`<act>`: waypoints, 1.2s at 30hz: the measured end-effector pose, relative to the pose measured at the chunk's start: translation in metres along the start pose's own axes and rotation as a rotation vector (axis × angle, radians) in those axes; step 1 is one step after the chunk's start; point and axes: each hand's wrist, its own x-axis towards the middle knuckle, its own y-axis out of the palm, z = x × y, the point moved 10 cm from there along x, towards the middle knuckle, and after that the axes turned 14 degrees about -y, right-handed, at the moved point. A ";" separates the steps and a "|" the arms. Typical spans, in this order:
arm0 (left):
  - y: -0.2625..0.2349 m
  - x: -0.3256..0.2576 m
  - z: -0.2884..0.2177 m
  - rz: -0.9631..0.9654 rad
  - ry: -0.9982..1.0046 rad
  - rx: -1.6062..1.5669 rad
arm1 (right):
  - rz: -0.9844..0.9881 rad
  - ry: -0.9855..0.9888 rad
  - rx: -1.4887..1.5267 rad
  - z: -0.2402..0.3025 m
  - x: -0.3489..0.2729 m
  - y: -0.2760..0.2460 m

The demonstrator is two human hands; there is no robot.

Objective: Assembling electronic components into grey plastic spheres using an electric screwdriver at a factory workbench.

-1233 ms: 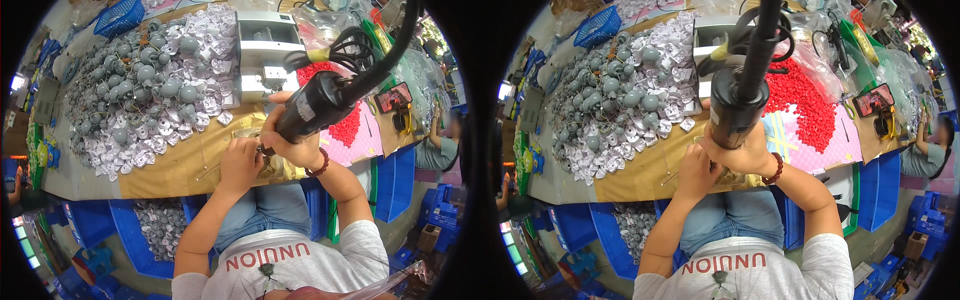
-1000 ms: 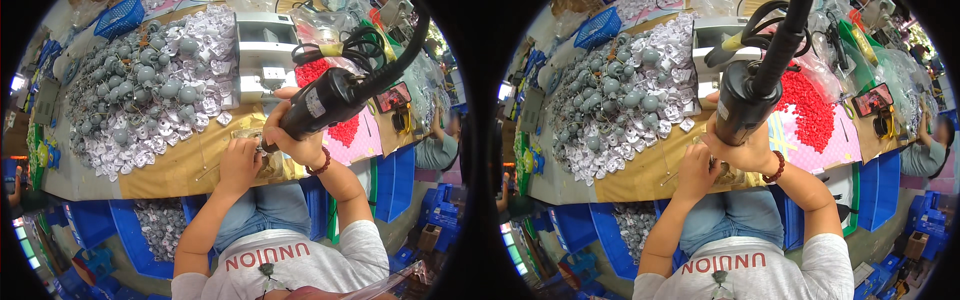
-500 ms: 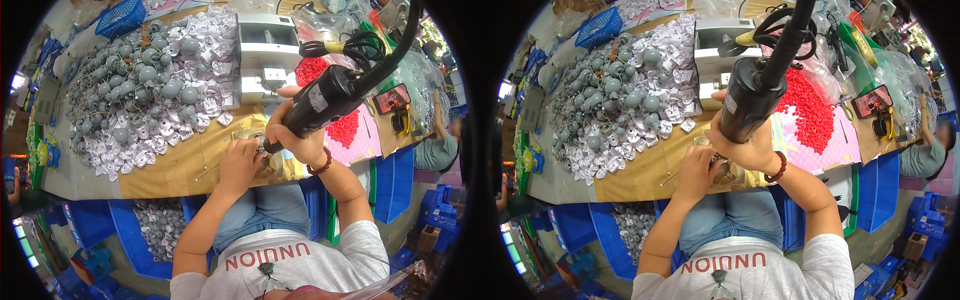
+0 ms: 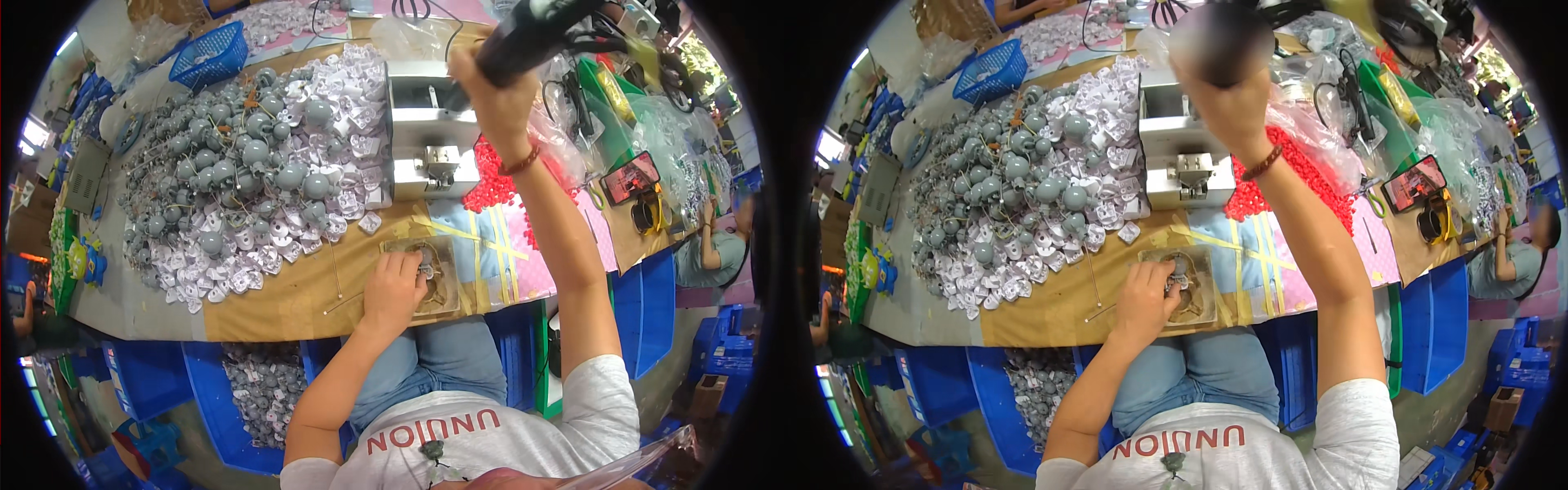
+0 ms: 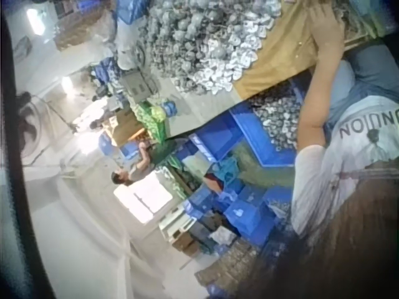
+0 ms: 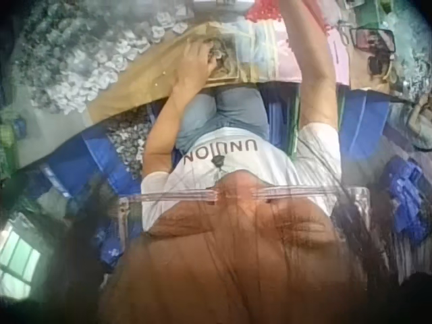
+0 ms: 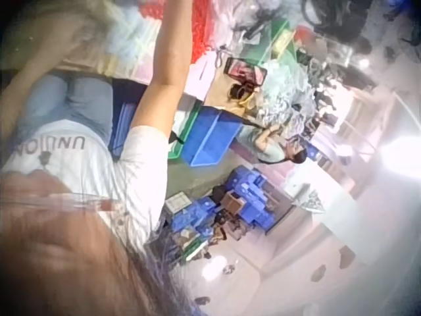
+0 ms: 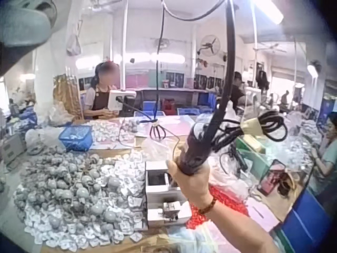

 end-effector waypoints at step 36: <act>-0.002 0.001 0.002 -0.030 0.016 -0.020 | 0.153 0.722 0.251 -0.015 -0.080 0.041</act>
